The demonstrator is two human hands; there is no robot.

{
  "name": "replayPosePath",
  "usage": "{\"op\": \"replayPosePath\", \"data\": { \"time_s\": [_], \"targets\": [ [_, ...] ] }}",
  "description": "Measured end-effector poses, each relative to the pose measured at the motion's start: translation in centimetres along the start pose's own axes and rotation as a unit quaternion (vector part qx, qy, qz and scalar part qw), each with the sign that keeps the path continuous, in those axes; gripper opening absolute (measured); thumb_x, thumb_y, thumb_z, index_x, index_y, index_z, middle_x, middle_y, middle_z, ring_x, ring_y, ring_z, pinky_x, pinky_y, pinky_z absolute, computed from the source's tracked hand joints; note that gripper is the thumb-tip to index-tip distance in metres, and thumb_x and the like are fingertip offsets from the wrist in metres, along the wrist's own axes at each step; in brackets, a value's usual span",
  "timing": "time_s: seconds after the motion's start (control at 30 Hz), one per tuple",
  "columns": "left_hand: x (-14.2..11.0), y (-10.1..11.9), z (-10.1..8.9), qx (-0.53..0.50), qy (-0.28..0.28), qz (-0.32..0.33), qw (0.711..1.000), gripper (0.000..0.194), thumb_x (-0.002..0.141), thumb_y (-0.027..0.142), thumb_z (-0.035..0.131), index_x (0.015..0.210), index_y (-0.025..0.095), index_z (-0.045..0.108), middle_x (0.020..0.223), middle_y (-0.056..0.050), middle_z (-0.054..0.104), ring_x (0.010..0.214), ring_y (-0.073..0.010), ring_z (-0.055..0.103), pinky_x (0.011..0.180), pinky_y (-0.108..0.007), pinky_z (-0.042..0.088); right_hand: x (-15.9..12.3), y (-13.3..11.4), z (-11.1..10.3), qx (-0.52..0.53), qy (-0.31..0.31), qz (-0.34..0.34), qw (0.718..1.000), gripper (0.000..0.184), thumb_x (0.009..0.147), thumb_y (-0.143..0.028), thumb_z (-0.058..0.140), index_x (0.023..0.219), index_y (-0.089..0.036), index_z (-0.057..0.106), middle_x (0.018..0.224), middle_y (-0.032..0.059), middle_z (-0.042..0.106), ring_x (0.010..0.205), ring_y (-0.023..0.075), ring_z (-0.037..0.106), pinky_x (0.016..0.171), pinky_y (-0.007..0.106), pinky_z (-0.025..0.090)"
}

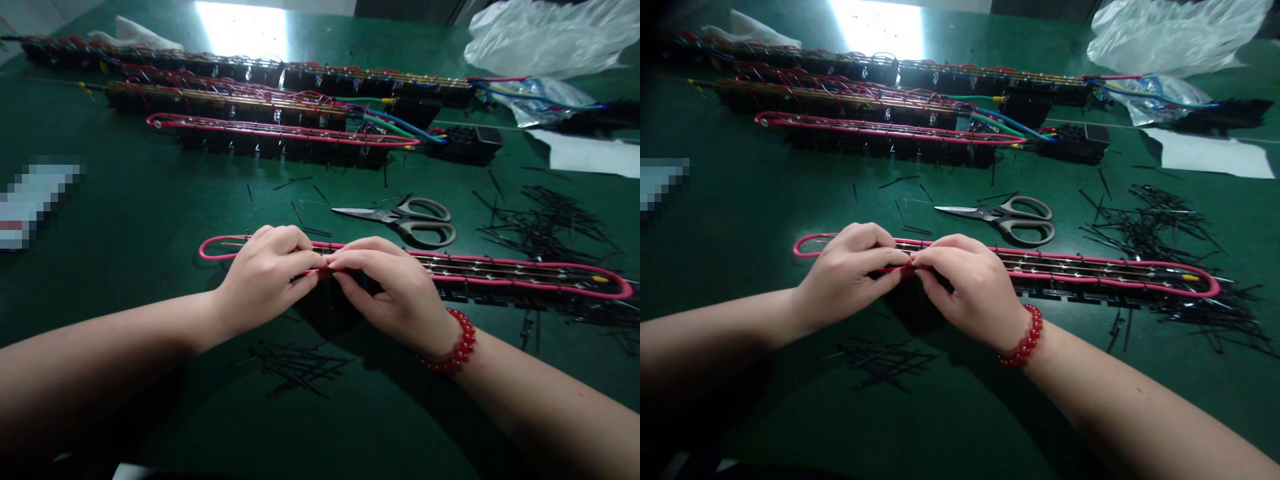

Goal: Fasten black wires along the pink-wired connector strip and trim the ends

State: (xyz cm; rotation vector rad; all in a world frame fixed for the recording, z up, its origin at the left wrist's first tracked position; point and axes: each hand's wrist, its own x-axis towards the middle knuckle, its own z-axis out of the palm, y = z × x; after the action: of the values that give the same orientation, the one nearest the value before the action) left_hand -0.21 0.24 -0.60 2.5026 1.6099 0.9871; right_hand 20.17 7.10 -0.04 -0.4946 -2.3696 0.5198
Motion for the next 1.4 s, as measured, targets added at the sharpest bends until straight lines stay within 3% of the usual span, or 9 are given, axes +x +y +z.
{"op": "replayPosePath", "data": {
  "time_s": [0.7,0.97,1.4],
  "targets": [
    [0.03,-0.2,0.08,0.001,0.01,0.019,1.0,0.013,0.092,0.02,0.061,0.096,0.02,0.074,0.089,-0.004,0.065,0.082,-0.0171,0.059,0.074,-0.032,0.044,-0.06,0.1,0.19,-0.032,-0.007,-0.015,0.999,0.012,0.089,-0.013,0.062,0.098,-0.016,0.07,0.098,0.006,0.077,0.093,0.0211,0.068,0.085,0.037,0.057],
    [0.05,-0.2,0.17,-0.012,0.022,0.025,0.999,0.012,0.092,0.019,0.061,0.091,0.02,0.073,0.086,-0.003,0.065,0.08,-0.0164,0.059,0.073,-0.031,0.044,0.15,0.13,0.28,-0.042,0.01,-0.055,0.998,0.011,0.088,-0.011,0.064,0.095,-0.012,0.072,0.098,0.0065,0.077,0.091,0.0208,0.068,0.084,0.036,0.058],
    [0.18,0.37,0.2,-0.052,0.008,-0.04,0.998,0.009,0.088,0.015,0.065,0.088,0.02,0.072,0.087,-0.001,0.066,0.082,-0.0155,0.059,0.076,-0.032,0.04,-0.28,-0.04,0.79,-0.105,-0.015,-0.058,0.993,0.012,0.087,-0.018,0.065,0.092,-0.008,0.068,0.093,0.0138,0.073,0.091,0.028,0.067,0.078,0.045,0.057]
  ]
}}
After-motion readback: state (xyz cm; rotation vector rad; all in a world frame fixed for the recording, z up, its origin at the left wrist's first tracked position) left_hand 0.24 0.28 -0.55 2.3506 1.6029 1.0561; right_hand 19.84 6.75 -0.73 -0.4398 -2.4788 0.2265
